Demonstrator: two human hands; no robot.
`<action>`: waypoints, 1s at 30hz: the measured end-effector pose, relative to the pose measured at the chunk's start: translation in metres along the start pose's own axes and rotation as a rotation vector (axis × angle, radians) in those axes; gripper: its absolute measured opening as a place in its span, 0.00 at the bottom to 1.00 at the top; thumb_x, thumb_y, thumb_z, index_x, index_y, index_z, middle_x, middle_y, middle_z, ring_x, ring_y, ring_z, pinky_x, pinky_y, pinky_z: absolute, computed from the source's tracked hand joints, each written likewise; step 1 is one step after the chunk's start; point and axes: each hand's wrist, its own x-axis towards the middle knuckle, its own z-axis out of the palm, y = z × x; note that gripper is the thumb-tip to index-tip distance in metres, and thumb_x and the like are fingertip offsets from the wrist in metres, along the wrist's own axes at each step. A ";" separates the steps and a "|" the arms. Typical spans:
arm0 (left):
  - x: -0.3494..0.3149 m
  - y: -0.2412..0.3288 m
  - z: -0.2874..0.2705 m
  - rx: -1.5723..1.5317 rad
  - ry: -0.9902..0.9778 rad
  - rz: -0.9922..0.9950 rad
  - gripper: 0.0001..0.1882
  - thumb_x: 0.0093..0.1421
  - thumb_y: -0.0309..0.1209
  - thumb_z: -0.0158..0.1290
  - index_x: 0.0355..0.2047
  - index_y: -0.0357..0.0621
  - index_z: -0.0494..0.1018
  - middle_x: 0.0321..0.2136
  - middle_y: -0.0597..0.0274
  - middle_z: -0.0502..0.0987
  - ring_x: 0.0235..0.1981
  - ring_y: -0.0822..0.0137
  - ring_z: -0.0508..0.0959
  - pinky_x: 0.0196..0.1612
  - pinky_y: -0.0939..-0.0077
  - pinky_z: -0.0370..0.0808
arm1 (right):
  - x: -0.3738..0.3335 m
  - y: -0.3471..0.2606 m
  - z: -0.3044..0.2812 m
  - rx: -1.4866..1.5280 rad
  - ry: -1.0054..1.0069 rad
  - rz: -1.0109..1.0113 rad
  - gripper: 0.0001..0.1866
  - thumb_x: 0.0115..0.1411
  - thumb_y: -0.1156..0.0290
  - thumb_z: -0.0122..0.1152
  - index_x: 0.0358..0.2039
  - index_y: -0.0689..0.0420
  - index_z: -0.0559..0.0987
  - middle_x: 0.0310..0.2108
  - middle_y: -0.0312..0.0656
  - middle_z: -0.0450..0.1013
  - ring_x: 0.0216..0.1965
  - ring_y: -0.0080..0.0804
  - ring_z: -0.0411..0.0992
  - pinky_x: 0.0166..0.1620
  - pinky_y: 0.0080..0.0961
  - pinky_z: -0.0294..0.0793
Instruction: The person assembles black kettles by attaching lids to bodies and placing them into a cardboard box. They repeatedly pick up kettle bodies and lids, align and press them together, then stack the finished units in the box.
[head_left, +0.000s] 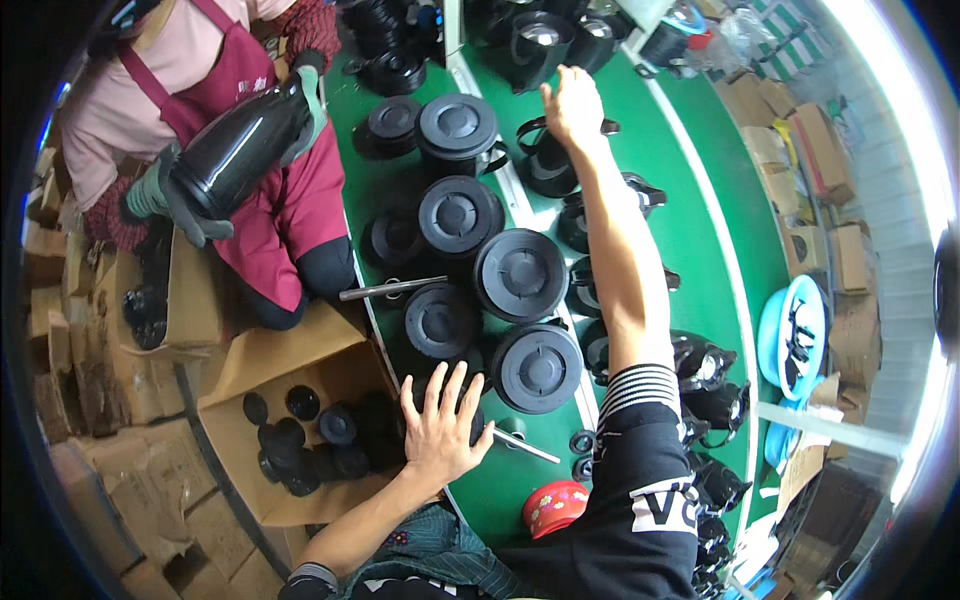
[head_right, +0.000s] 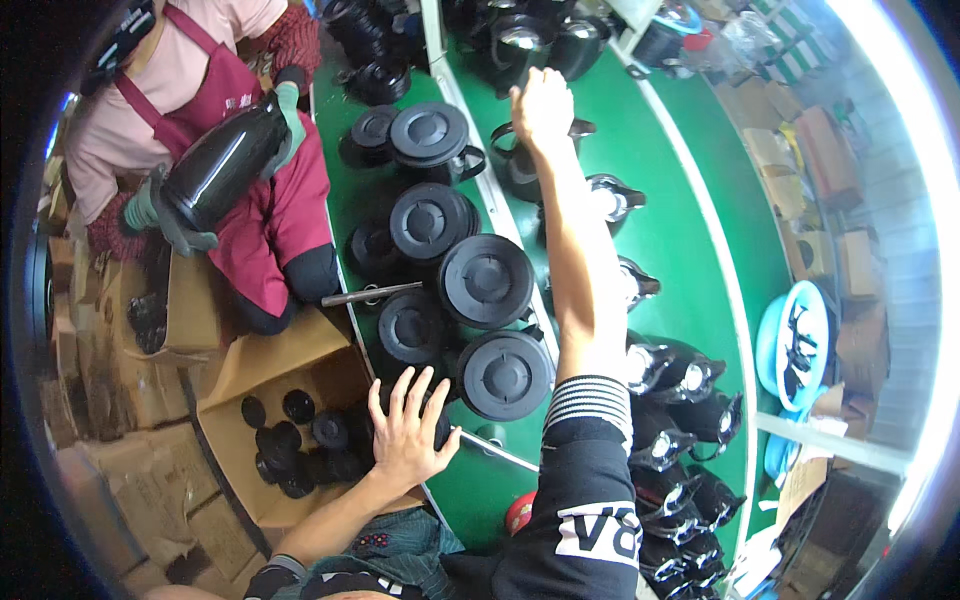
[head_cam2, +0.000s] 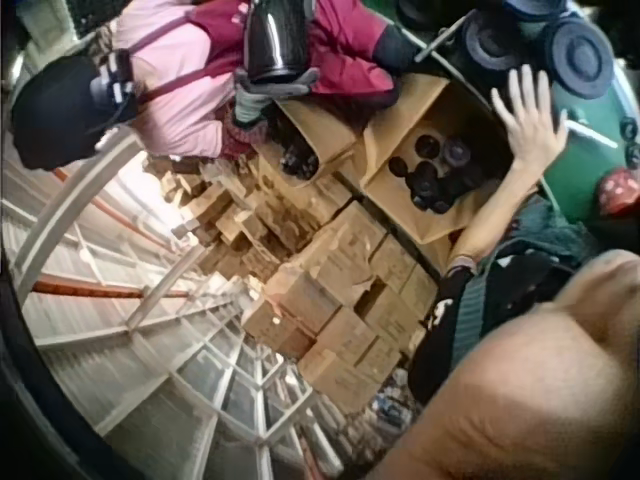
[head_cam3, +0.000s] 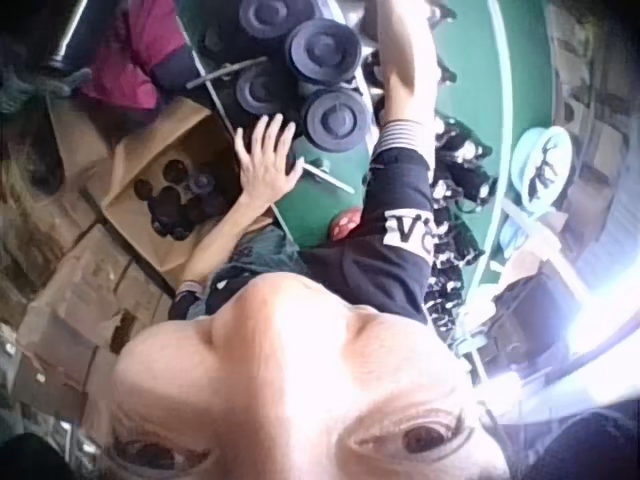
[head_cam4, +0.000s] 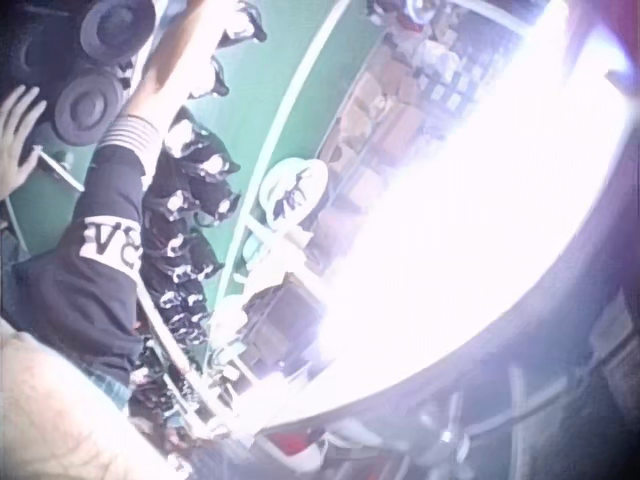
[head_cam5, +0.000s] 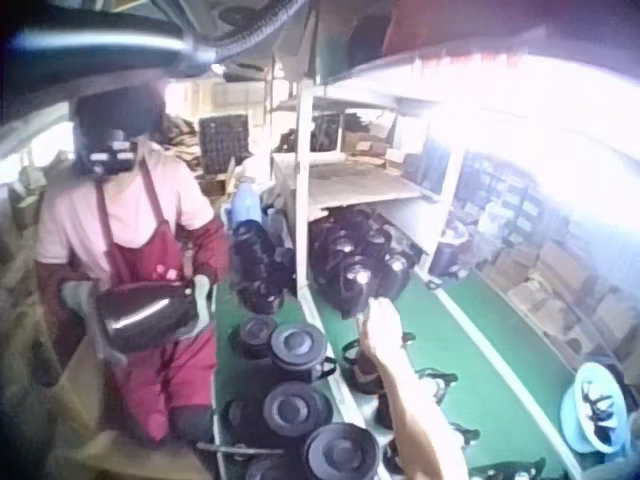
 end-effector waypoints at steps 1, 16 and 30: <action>0.002 0.001 -0.003 -0.001 -0.001 0.001 0.37 0.56 0.49 0.62 0.65 0.47 0.73 0.68 0.50 0.67 0.70 0.47 0.64 0.70 0.27 0.51 | 0.009 0.009 0.015 -0.028 0.032 -0.029 0.28 0.64 0.56 0.67 0.58 0.60 0.76 0.57 0.51 0.74 0.62 0.50 0.71 0.61 0.48 0.73; 0.003 0.002 0.001 -0.037 -0.035 -0.094 0.31 0.56 0.50 0.64 0.59 0.58 0.76 0.66 0.60 0.70 0.70 0.56 0.66 0.71 0.33 0.52 | 0.103 0.015 0.123 -0.160 -0.158 0.109 0.16 0.67 0.70 0.56 0.53 0.55 0.82 0.61 0.46 0.72 0.67 0.46 0.67 0.57 0.50 0.80; -0.004 0.004 -0.005 -0.067 0.047 -0.039 0.45 0.56 0.50 0.62 0.69 0.39 0.66 0.68 0.53 0.68 0.72 0.53 0.64 0.75 0.33 0.46 | 0.066 -0.044 -0.059 0.077 0.281 0.089 0.16 0.59 0.66 0.74 0.44 0.57 0.79 0.43 0.48 0.80 0.45 0.53 0.80 0.47 0.46 0.78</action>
